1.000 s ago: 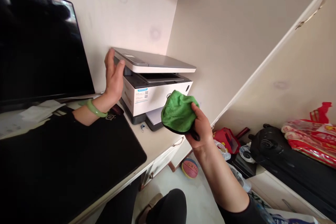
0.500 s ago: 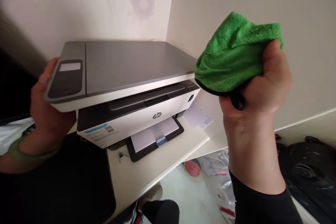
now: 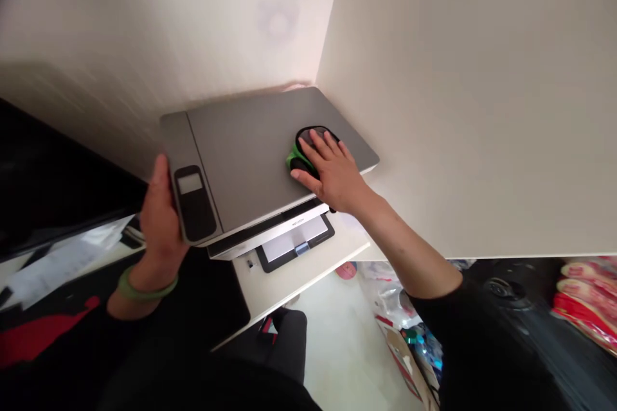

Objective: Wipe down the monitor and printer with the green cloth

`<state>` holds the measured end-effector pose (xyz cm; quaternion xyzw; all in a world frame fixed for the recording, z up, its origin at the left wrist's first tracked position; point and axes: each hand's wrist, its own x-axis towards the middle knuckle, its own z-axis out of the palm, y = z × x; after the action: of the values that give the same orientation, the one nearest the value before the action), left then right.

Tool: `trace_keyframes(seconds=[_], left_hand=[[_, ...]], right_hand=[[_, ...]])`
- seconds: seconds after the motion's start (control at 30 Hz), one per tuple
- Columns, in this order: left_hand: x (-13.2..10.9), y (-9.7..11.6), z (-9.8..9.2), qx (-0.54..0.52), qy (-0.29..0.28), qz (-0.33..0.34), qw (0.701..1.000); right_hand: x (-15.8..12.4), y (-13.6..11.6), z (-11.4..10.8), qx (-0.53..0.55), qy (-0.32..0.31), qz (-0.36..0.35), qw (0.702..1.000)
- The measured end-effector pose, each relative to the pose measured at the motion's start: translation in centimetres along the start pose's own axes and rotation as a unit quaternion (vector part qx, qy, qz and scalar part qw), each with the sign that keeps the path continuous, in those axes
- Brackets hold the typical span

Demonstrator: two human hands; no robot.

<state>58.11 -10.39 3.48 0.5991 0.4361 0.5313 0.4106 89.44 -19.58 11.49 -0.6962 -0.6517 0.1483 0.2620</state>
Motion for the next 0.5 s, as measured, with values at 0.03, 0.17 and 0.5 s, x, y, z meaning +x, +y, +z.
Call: trace_keyframes(seconds=[0.03,0.17,0.5], left_hand=[[0.2,0.0,0.2,-0.008,0.001,-0.026,1.000],[0.3,-0.3,0.5,0.013,-0.011,-0.048,0.999],[-0.4,0.3,0.1,0.018,-0.031,-0.080,0.996]], right_hand=[[1.1,-0.3,0.6,-0.014,0.004,0.016,1.000],[4.3,-6.8,5.6,-0.061,-0.046,-0.015,0.997],[-3.3,-9.6,6.7,0.006,-0.093,-0.116,0.989]])
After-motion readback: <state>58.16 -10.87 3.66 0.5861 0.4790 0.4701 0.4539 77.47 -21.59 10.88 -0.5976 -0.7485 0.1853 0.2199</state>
